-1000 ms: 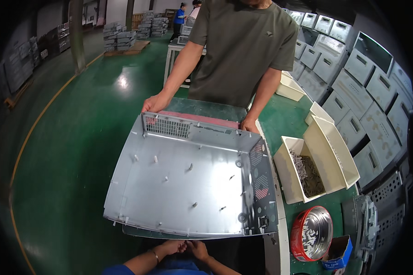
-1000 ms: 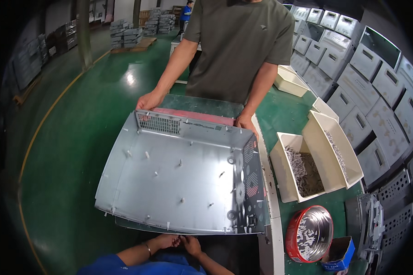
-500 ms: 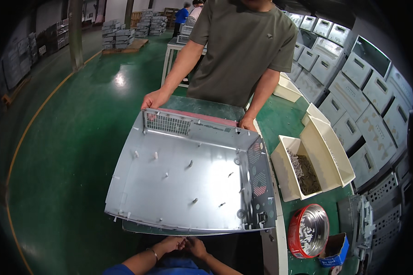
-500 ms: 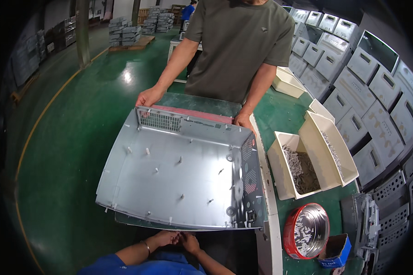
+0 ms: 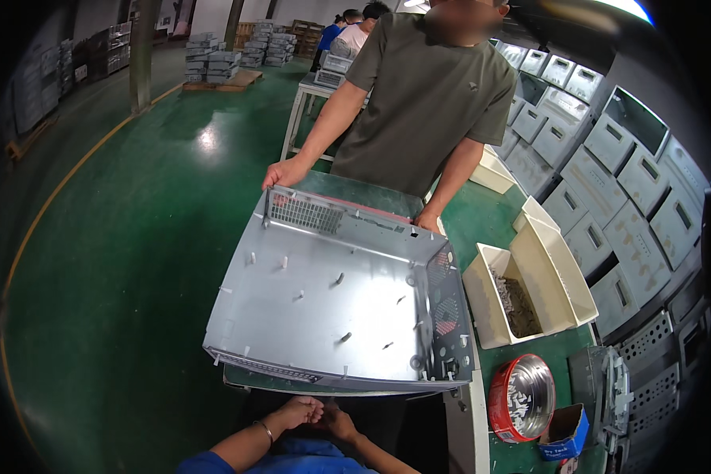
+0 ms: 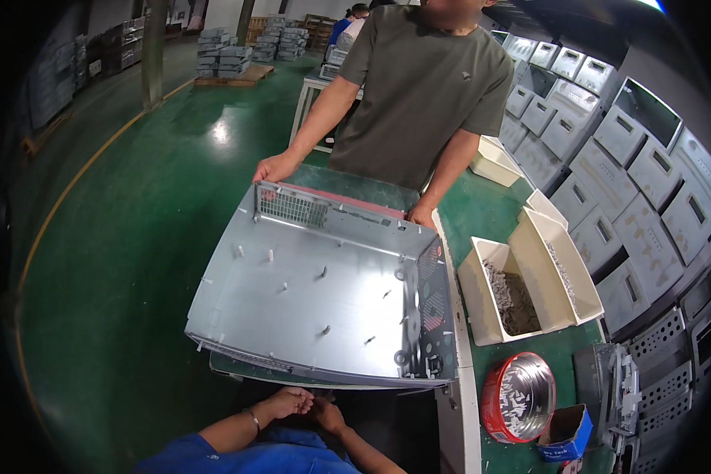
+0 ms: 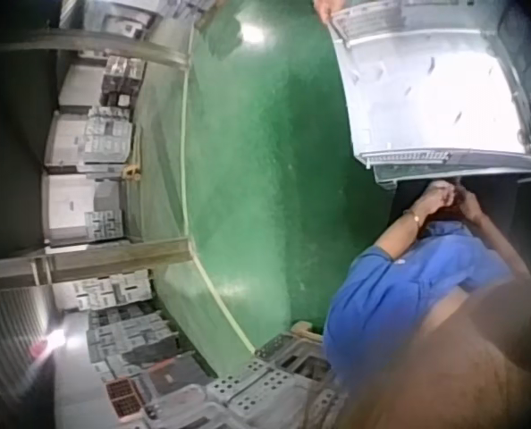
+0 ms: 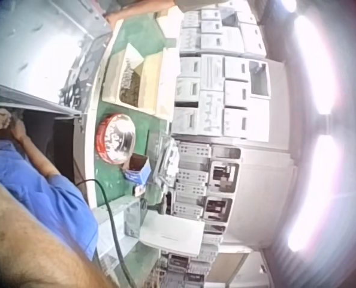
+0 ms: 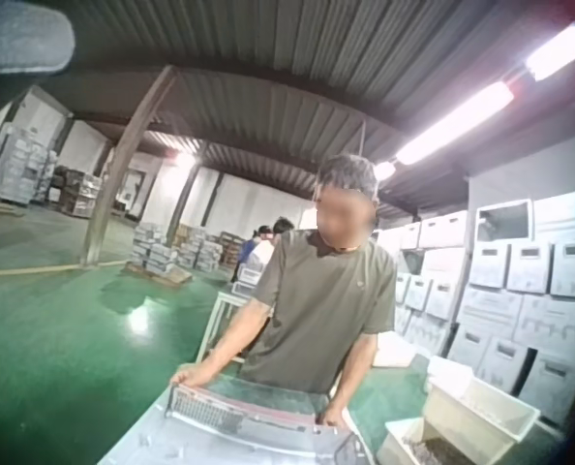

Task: The person inserts small white plastic clips into pre-drilled holes on a large silver metal chassis. They work systematically across the surface, picking clips from a nearby container and pressing them into place.

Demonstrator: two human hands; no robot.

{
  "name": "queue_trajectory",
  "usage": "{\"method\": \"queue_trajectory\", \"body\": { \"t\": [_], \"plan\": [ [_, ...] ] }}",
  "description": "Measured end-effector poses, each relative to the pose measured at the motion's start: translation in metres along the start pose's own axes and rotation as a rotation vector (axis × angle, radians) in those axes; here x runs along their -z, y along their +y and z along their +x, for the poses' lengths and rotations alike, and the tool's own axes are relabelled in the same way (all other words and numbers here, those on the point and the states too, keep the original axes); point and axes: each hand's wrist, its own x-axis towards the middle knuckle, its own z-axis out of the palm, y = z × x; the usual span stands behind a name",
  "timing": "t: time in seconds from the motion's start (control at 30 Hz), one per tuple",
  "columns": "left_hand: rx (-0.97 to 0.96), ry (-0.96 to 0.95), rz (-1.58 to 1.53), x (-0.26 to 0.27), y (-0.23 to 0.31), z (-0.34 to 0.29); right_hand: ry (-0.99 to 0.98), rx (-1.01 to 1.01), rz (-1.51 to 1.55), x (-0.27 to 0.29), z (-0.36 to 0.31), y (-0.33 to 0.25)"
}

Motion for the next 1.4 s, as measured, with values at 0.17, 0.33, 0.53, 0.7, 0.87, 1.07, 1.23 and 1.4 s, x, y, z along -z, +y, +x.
{"method": "queue_trajectory", "body": {
  "t": [0.17,0.33,0.53,0.7,0.87,1.07,1.23,1.4],
  "plan": [
    [-0.002,0.0,0.002,-0.006,0.007,-0.003,-0.089,0.007,-0.139,-0.009,0.007,0.024],
    [-0.012,-0.057,0.015,-0.001,0.005,-0.007,-0.113,0.027,-0.104,0.002,0.0,-0.005],
    [-0.004,0.071,0.1,-0.004,0.004,-0.003,-0.181,-0.039,-0.072,-0.001,0.008,-0.004],
    [0.016,0.102,0.099,-0.005,0.0,0.004,-0.038,0.116,0.28,-0.054,0.039,0.079],
    [-0.064,0.115,0.143,-0.008,0.006,0.002,-0.022,0.177,0.333,-0.057,0.046,0.084],
    [-0.041,0.136,0.293,-0.006,0.0,0.002,0.088,0.122,0.203,-0.032,0.03,0.045],
    [-0.019,0.174,0.298,0.002,-0.011,0.005,0.033,0.081,0.196,-0.028,0.028,0.04],
    [-0.023,0.165,0.275,0.003,-0.012,0.007,-0.014,0.035,0.136,-0.003,0.019,0.005]
  ]
}}
